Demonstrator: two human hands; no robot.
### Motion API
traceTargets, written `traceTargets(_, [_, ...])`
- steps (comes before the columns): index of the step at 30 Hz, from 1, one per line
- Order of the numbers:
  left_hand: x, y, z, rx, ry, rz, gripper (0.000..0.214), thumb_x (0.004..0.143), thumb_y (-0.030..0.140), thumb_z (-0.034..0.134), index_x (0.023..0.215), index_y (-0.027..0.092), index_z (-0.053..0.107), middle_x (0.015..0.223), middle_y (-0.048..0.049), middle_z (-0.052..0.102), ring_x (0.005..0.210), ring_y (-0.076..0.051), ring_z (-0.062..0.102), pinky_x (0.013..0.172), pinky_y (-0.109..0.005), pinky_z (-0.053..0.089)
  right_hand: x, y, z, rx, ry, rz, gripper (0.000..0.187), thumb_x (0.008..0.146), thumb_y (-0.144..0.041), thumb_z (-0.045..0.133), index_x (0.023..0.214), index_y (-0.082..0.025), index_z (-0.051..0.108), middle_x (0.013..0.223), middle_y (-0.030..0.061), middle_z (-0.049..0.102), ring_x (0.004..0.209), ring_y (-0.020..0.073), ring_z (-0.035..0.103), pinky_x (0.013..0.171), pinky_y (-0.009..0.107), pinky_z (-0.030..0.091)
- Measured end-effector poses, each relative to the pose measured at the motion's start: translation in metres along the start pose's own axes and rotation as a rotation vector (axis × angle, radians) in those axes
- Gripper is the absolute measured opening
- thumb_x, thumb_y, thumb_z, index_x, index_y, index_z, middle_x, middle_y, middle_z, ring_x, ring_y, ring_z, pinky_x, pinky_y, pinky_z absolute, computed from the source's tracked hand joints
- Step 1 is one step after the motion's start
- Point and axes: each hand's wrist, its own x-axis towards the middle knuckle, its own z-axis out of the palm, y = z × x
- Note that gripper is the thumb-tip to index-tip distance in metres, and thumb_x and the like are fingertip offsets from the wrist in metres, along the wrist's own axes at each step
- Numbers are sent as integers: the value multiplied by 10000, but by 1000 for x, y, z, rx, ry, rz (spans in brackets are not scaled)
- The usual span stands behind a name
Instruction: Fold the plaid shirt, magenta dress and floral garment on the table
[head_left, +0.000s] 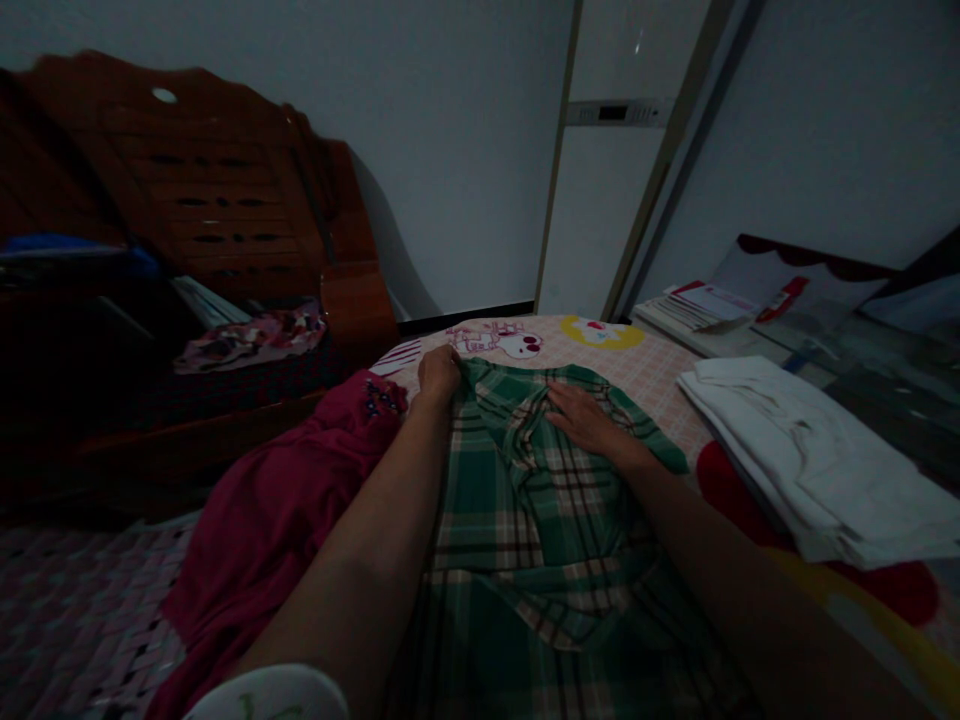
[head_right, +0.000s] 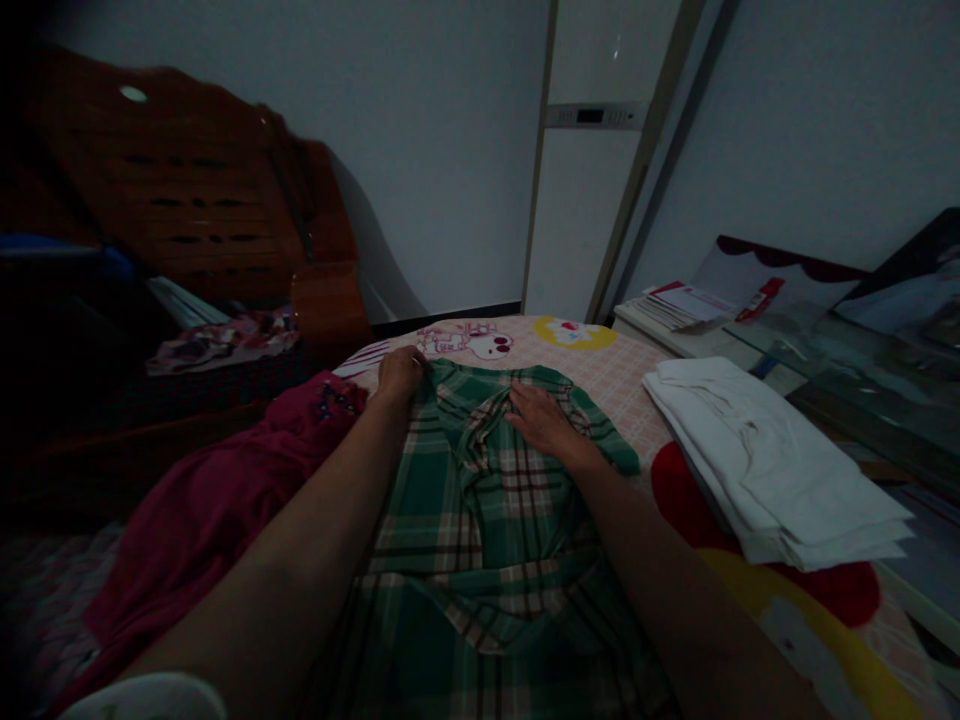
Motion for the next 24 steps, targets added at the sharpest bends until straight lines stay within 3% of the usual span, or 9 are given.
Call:
traceTargets(6, [1, 7, -13, -23, 17, 81, 269, 752, 103, 578, 969, 150, 730, 1053, -129, 715, 992, -261, 645, 848, -333, 477, 4, -8, -16, 62, -26, 47, 357, 917, -272, 544, 1231, -166, 677, 1395, 144, 574, 1292, 296, 523, 1103, 486, 397])
traceTargets(8, [0, 21, -21, -154, -105, 201, 223, 725, 112, 607, 903, 144, 737, 901, -89, 731, 861, -216, 657, 787, -295, 482, 7, -9, -34, 105, -29, 84, 314, 900, -238, 558, 1166, -192, 719, 1275, 110, 667, 1193, 272, 601, 1054, 440, 445])
traceTargets(12, [-14, 62, -22, -425, -485, 470, 187, 762, 153, 566, 866, 137, 721, 666, -7, 678, 605, -129, 598, 627, -224, 450, 8, 2, -82, 101, -2, 273, 243, 829, -198, 625, 1022, -187, 773, 1013, 69, 764, 960, 234, 692, 905, 345, 507])
traceTargets(15, [-30, 86, -8, -398, -540, 624, 198, 755, 128, 560, 872, 157, 716, 724, 3, 693, 667, -132, 615, 665, -217, 450, 1, 13, -108, -12, -1, 446, 157, 758, -177, 673, 867, -159, 785, 872, 77, 767, 843, 221, 696, 792, 294, 502])
traceTargets(19, [-41, 90, 14, -291, -547, 715, 199, 731, 106, 607, 884, 186, 705, 841, 7, 718, 798, -151, 640, 760, -215, 453, -9, 18, -116, -222, -175, 584, 133, 726, -280, 729, 742, -151, 755, 816, 123, 745, 822, 247, 687, 707, 291, 477])
traceTargets(24, [-36, 81, 24, -275, -555, 730, 193, 775, 172, 620, 949, 204, 698, 889, 8, 722, 836, -158, 647, 784, -217, 453, -16, 21, -114, -316, -403, 595, 300, 676, -400, 783, 833, -147, 752, 911, 151, 738, 857, 273, 686, 686, 307, 466])
